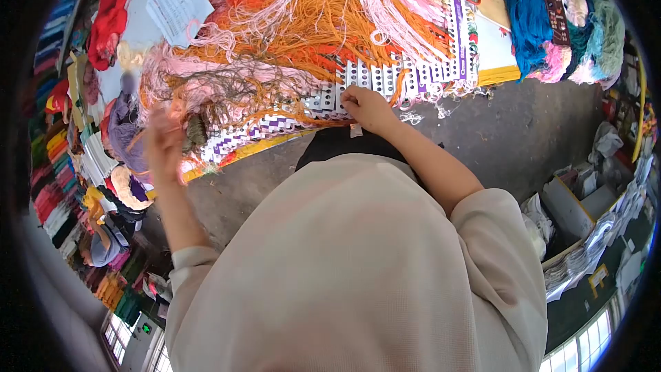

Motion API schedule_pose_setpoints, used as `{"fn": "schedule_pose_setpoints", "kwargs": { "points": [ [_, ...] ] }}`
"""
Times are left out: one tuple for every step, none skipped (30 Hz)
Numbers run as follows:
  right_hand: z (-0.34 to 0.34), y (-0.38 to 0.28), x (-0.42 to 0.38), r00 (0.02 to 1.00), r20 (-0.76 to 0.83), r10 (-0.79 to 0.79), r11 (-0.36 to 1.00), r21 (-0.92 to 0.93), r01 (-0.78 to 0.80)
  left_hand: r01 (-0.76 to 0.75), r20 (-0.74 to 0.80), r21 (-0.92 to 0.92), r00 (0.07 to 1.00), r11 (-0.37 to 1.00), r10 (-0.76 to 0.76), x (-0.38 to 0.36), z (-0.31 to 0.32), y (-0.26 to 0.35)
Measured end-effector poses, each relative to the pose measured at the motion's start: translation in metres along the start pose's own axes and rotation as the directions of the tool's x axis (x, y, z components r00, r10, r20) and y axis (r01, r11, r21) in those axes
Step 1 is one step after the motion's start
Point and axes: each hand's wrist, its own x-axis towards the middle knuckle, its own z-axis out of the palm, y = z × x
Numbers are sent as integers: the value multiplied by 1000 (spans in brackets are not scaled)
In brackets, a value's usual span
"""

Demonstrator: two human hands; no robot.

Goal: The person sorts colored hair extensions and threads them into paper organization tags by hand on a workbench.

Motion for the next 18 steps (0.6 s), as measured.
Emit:
{"fn": "schedule_pose_setpoints", "kwargs": {
  "points": [
    [-1,0,-1,1000,-3,5,1000,-1,-5,114,147,-198,985,974,-85,19,-7,-47],
    [-2,0,-1,1000,-2,8,1000,6,-8,116,30,-120,993,986,-113,26,35,-85],
    [-2,-2,-1,1000,3,8,1000,14,-8,210,137,-177,973,962,-187,37,59,-117],
    [-1,-5,0,1000,9,6,1000,19,-7,261,163,-206,959,943,-230,38,82,-136],
    [-3,-9,-1,999,13,49,999,17,-49,312,190,-233,943,921,-272,39,101,-149],
    [-4,-10,-2,996,14,92,996,14,-93,324,194,-221,939,920,-284,41,115,-158],
    [-4,-8,-2,998,8,59,998,5,-59,336,201,-210,934,918,-296,45,124,-165],
    [-4,-6,-2,998,6,61,998,6,-61,346,240,-201,925,917,-296,49,128,-170],
    [-4,-4,-2,999,5,47,998,34,-47,349,242,-198,923,916,-299,52,130,-175],
    [-4,-2,-2,999,2,33,997,63,-33,362,232,-173,919,916,-320,56,130,-179],
    [-4,-3,-2,999,-1,34,997,67,-34,376,219,-146,914,915,-341,58,133,-181],
    [-4,-3,-1,999,5,43,996,74,-44,377,167,-104,919,920,-357,60,139,-182],
    [-4,-3,-2,998,11,54,995,80,-54,382,168,-99,917,919,-363,64,137,-186],
    [-5,-3,-2,998,8,58,995,85,-58,369,100,46,923,928,-372,69,138,-191],
    [-5,-3,-1,999,6,38,997,67,-38,357,32,189,929,915,-369,72,138,-196],
    [-6,-2,-1,1000,4,18,999,49,-19,363,-46,249,930,898,-364,73,139,-202],
    [-8,-5,-2,1000,13,26,999,45,-26,368,-44,252,928,895,-369,77,138,-210],
    [-8,-5,-3,1000,9,30,998,47,-31,303,-36,422,947,854,-318,83,134,-221]
  ]
}}
